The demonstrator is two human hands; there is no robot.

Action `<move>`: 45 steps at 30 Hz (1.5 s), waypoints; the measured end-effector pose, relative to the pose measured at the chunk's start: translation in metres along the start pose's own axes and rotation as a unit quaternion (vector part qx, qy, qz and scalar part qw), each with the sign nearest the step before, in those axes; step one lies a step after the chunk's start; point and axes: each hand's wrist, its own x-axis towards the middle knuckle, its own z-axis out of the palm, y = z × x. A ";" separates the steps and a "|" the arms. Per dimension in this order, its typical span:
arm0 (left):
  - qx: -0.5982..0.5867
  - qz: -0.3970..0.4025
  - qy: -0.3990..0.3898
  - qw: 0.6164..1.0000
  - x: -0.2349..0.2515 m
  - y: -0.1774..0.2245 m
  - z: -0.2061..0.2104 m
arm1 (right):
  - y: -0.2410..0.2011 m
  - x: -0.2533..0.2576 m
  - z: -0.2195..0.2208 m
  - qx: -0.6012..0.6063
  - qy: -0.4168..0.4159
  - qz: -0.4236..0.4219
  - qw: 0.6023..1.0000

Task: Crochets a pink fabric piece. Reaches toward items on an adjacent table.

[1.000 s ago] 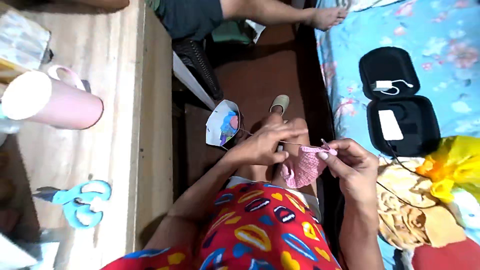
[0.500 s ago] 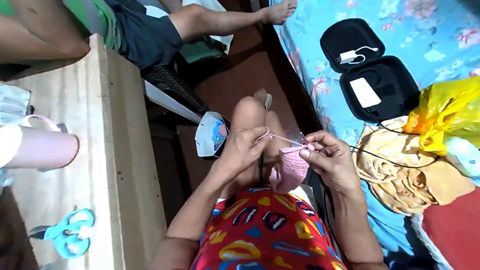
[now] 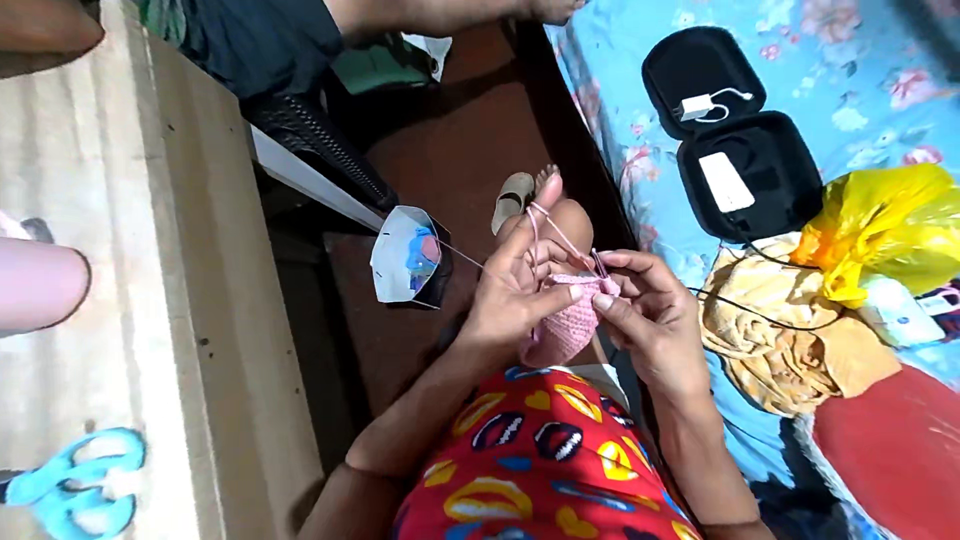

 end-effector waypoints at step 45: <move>0.045 -0.003 0.091 0.995 -0.009 -0.006 -0.013 | 0.021 0.002 -0.015 -0.508 -0.018 -0.326 0.797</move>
